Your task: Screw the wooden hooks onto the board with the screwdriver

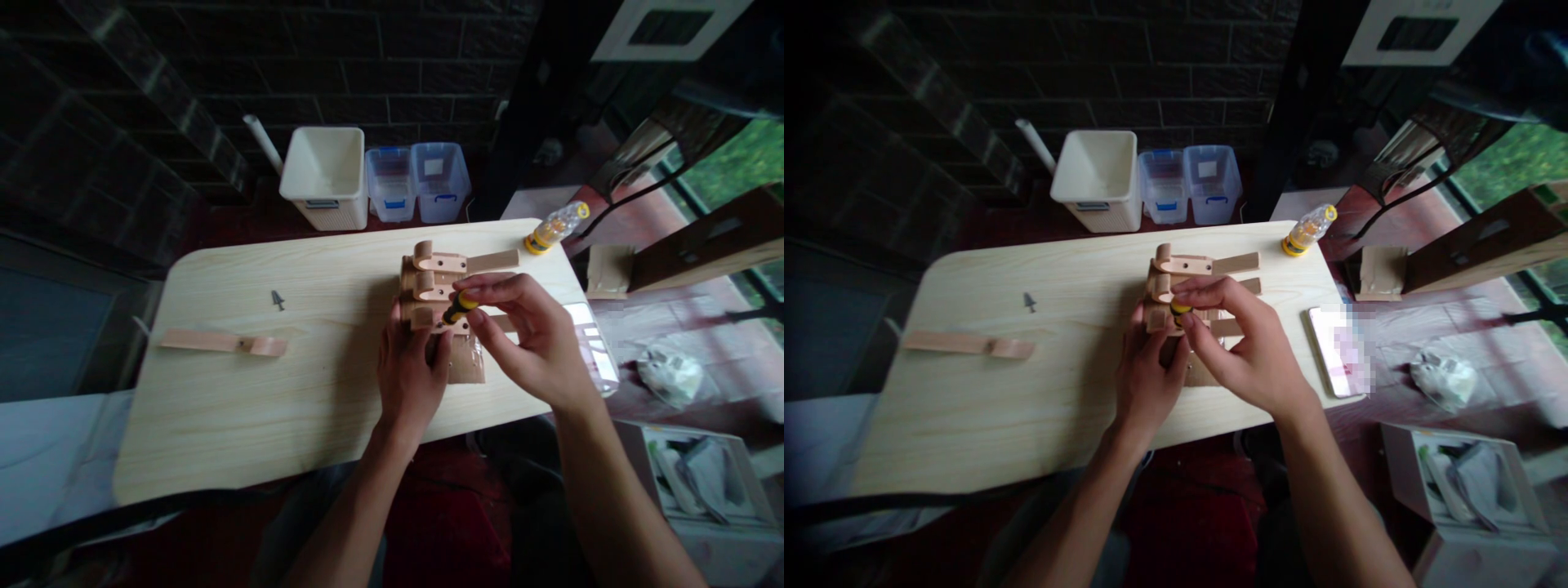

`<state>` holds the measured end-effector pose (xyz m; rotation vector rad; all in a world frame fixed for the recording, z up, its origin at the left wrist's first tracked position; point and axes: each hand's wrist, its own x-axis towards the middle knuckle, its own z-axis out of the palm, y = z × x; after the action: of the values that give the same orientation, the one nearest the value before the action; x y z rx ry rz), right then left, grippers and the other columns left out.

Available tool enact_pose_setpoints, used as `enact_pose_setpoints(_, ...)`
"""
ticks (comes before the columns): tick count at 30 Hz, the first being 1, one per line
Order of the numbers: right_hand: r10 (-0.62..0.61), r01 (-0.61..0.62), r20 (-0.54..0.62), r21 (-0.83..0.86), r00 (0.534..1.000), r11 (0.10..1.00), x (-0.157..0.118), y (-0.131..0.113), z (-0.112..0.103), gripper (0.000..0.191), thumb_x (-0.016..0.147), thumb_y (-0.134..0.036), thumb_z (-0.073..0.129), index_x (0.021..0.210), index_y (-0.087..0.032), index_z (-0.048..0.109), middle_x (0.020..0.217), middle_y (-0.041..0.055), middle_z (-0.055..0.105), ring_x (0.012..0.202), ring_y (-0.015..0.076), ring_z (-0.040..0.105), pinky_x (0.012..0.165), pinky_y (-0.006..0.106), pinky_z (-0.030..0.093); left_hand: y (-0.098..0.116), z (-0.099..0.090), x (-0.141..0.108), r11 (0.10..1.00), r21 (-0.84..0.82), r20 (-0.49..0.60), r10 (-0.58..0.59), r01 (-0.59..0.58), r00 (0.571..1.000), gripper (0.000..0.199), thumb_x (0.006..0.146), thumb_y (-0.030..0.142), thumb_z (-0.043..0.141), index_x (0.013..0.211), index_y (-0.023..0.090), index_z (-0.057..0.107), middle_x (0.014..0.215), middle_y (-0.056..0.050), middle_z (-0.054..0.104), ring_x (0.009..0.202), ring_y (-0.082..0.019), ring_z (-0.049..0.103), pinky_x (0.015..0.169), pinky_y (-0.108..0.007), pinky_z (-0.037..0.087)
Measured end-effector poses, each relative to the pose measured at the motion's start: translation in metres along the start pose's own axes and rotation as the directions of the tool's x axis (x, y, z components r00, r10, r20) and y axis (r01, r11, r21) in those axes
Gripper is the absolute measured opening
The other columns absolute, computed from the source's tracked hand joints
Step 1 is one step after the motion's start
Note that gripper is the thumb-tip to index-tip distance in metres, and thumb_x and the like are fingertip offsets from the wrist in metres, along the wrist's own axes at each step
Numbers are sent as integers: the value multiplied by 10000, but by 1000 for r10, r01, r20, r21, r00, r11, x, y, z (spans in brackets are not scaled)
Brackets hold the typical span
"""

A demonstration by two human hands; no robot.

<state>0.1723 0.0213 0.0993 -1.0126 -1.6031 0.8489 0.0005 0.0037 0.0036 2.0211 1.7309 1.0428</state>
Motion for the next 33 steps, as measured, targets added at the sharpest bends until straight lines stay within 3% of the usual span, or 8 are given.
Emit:
enact_pose_setpoints(4,30,-31,11,39,999,999,-1,-4,-1,219,1037,-226,779,1239,-309,784,1380,50,814,1369,267,754,1195,494,639,0,-1,0,1000,-2,8,1,0,1000,366,1072,349,711,1434,307,749,1714,-146,544,1593,-417,528,1243,-636,557)
enact_pose_setpoints(10,18,-18,-9,44,1000,999,1,0,2,222,1038,-264,792,1253,-314,770,1321,50,818,1290,242,781,1095,435,694,1,-1,1,1000,-9,5,-12,12,1000,345,1066,352,723,1405,308,762,1698,-143,562,1580,-413,542,1234,-629,567)
enact_pose_setpoints(16,-12,13,-66,15,998,1000,1,11,2,159,1023,-289,815,1168,-311,753,1285,48,819,1287,245,780,1111,453,683,1,0,0,1000,-10,-2,-3,3,1000,353,1078,366,713,1419,287,758,1694,-171,555,1581,-420,542,1243,-634,557)
enact_pose_setpoints(22,16,-15,-23,48,1000,999,-2,4,2,210,1016,-250,811,1202,-303,730,1377,62,806,1339,269,770,1160,505,666,1,-1,1,1000,1,6,7,-7,1000,355,1073,349,713,1418,279,751,1708,-176,540,1576,-432,541,1229,-648,562)
enact_pose_setpoints(33,-12,11,-53,-14,999,1000,0,9,3,190,1007,-263,821,1151,-314,706,1260,48,811,1300,264,772,1119,497,681,1,1,0,1000,-10,-8,-11,11,1000,355,1067,347,723,1418,305,751,1686,-151,574,1590,-412,533,1245,-627,557)
